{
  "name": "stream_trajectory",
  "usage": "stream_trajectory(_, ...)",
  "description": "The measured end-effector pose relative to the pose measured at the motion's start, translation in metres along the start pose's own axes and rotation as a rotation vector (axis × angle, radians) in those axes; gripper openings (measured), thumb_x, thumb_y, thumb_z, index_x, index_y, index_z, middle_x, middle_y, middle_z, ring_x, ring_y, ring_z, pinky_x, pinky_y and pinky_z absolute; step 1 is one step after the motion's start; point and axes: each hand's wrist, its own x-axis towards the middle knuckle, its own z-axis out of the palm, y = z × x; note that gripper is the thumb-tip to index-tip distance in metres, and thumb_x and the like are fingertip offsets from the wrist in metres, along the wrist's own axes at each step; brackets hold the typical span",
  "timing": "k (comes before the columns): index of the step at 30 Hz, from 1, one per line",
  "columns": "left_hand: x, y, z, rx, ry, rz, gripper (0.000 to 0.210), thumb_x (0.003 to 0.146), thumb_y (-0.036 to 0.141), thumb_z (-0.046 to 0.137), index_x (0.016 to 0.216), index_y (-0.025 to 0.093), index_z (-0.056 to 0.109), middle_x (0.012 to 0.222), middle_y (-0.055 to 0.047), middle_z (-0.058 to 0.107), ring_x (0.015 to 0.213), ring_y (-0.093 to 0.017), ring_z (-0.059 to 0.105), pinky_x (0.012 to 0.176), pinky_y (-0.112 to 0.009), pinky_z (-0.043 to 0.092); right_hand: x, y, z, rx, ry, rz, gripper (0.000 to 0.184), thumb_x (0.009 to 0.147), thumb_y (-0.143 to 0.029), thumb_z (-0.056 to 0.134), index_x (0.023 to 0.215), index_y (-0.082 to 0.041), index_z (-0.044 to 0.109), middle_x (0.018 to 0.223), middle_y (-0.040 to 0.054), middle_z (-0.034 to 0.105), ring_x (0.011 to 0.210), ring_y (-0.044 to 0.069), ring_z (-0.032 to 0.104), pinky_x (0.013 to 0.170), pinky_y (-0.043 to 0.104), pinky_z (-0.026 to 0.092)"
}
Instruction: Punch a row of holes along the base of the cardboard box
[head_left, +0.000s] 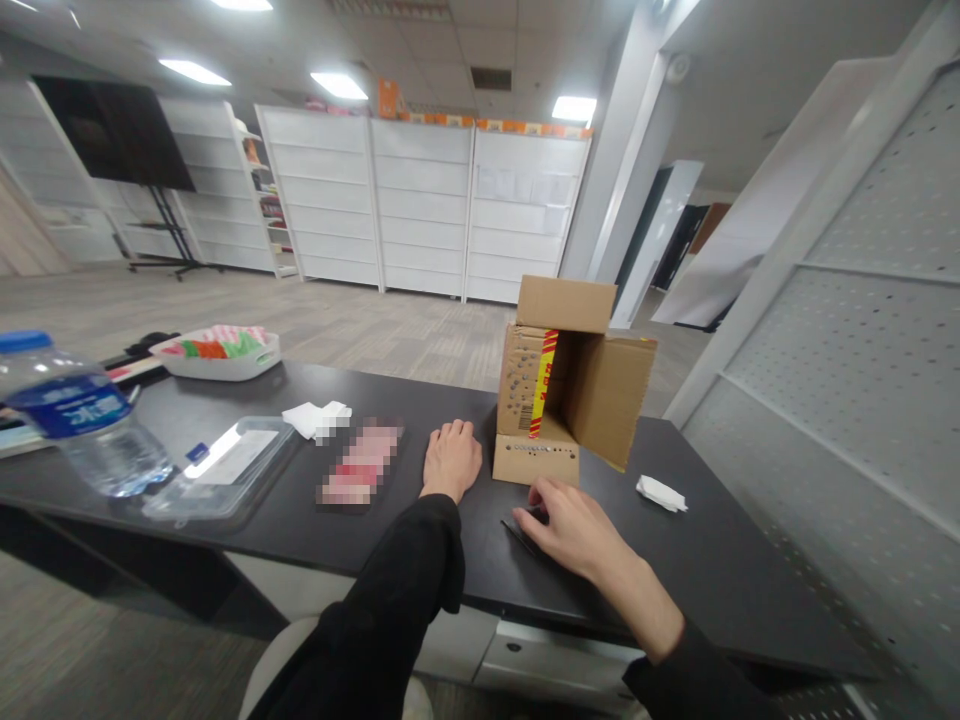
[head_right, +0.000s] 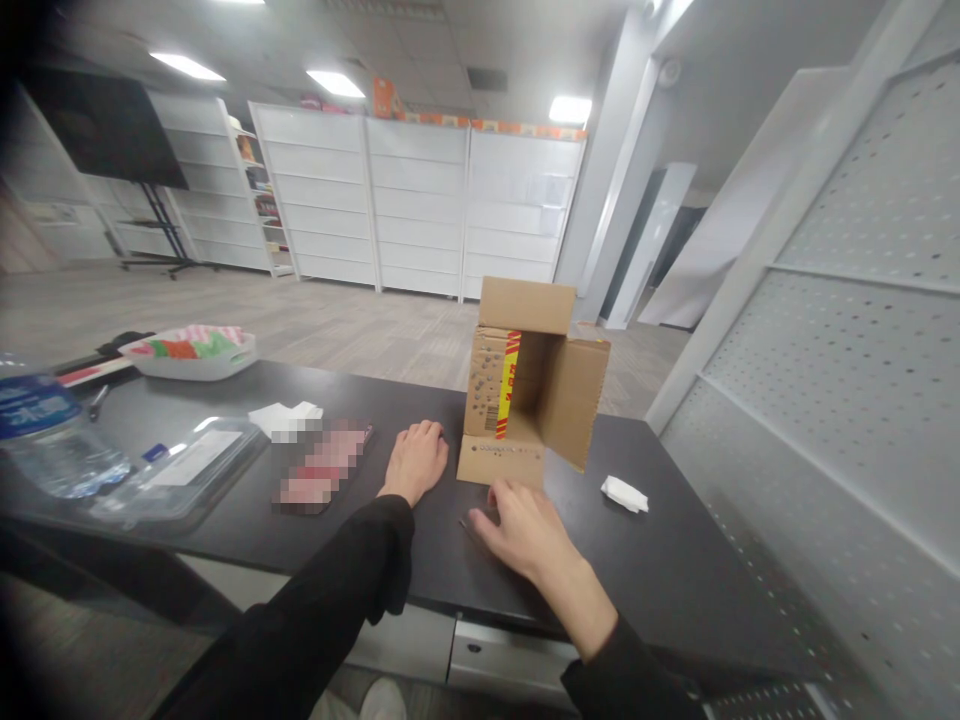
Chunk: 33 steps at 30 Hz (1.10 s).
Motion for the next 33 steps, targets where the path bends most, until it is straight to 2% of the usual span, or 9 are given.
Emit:
stream_trajectory(2, 0.000, 0.000, 0.000, -0.002, 0.006, 0.002, 0.024, 0.093, 0.021, 0.038, 0.104, 0.018, 0.059, 0.110, -0.010, 0.062, 0.107, -0.024, 0.054, 0.094, -0.039, 0.037, -0.001, -0.005, -0.002, -0.024, -0.070, 0.004, 0.016, 0.089, -0.036, 0.057, 0.087, -0.021, 0.058, 0.085, 0.0062, 0.069, 0.074, 0.020, 0.064, 0.063, 0.029, 0.037)
stream_trajectory(5, 0.000, 0.000, 0.000, -0.001, -0.001, 0.002, 0.023, 0.093, 0.021, 0.038, 0.103, 0.018, 0.058, 0.110, -0.010, 0.062, 0.108, -0.024, 0.054, 0.095, -0.038, 0.037, 0.000, -0.012, -0.008, -0.025, -0.180, -0.007, 0.009, 0.092, -0.024, 0.051, 0.090, -0.019, 0.059, 0.091, 0.0074, 0.070, 0.080, 0.020, 0.065, 0.065, 0.028, 0.037)
stream_trajectory(7, 0.000, 0.000, 0.000, 0.003, -0.009, -0.003, 0.023, 0.093, 0.022, 0.039, 0.104, 0.019, 0.058, 0.111, -0.009, 0.062, 0.108, -0.023, 0.054, 0.095, -0.038, 0.037, 0.001, -0.015, -0.013, -0.024, -0.224, -0.005, 0.014, 0.094, -0.020, 0.046, 0.091, -0.018, 0.059, 0.095, 0.0089, 0.070, 0.086, 0.021, 0.065, 0.069, 0.028, 0.039)
stream_trajectory(12, 0.001, 0.000, 0.001, 0.019, 0.003, -0.003, 0.024, 0.093, 0.022, 0.038, 0.104, 0.019, 0.059, 0.110, -0.009, 0.063, 0.107, -0.024, 0.054, 0.094, -0.038, 0.037, 0.002, -0.028, -0.019, 0.002, -0.229, -0.007, 0.022, 0.093, -0.037, 0.051, 0.098, -0.017, 0.060, 0.101, 0.0100, 0.069, 0.092, 0.023, 0.065, 0.076, 0.030, 0.042)
stream_trajectory(15, 0.001, 0.000, 0.002, 0.018, 0.005, -0.001, 0.024, 0.093, 0.022, 0.037, 0.103, 0.018, 0.059, 0.110, -0.009, 0.063, 0.107, -0.024, 0.054, 0.093, -0.039, 0.037, 0.003, -0.037, -0.018, -0.079, -0.266, -0.033, 0.019, 0.092, -0.027, 0.050, 0.099, -0.015, 0.063, 0.106, 0.0122, 0.068, 0.096, 0.025, 0.066, 0.079, 0.032, 0.044)
stream_trajectory(19, 0.001, -0.001, 0.002, 0.017, 0.000, -0.002, 0.022, 0.094, 0.023, 0.039, 0.103, 0.019, 0.058, 0.110, -0.009, 0.063, 0.107, -0.023, 0.054, 0.094, -0.037, 0.037, 0.008, -0.045, -0.015, -0.204, -0.270, -0.013, 0.026, 0.086, -0.011, 0.044, 0.100, -0.012, 0.066, 0.104, 0.0157, 0.070, 0.095, 0.028, 0.068, 0.076, 0.033, 0.046)
stream_trajectory(27, 0.001, -0.001, 0.003, 0.019, 0.013, 0.004, 0.022, 0.093, 0.022, 0.039, 0.104, 0.018, 0.059, 0.110, -0.009, 0.063, 0.107, -0.024, 0.054, 0.094, -0.038, 0.037, 0.018, -0.037, -0.015, -0.213, -0.339, 0.095, 0.022, 0.073, -0.015, 0.054, 0.087, -0.012, 0.070, 0.091, 0.0205, 0.072, 0.083, 0.031, 0.070, 0.061, 0.032, 0.042)
stream_trajectory(30, 0.001, -0.001, 0.003, 0.016, 0.007, 0.000, 0.022, 0.093, 0.022, 0.039, 0.103, 0.019, 0.059, 0.111, -0.009, 0.063, 0.107, -0.023, 0.054, 0.094, -0.038, 0.037, 0.018, -0.026, -0.013, -0.110, -0.305, 0.083, 0.013, 0.071, -0.021, 0.055, 0.077, -0.015, 0.066, 0.085, 0.0166, 0.071, 0.075, 0.027, 0.068, 0.056, 0.030, 0.037)
stream_trajectory(33, 0.000, 0.000, 0.000, 0.009, -0.003, -0.002, 0.022, 0.093, 0.022, 0.040, 0.103, 0.019, 0.058, 0.111, -0.009, 0.063, 0.108, -0.023, 0.054, 0.095, -0.038, 0.037, 0.020, -0.007, -0.007, 0.108, -0.178, 0.038, 0.003, 0.070, -0.019, 0.055, 0.072, -0.019, 0.057, 0.072, 0.0056, 0.066, 0.068, 0.018, 0.061, 0.055, 0.026, 0.034)
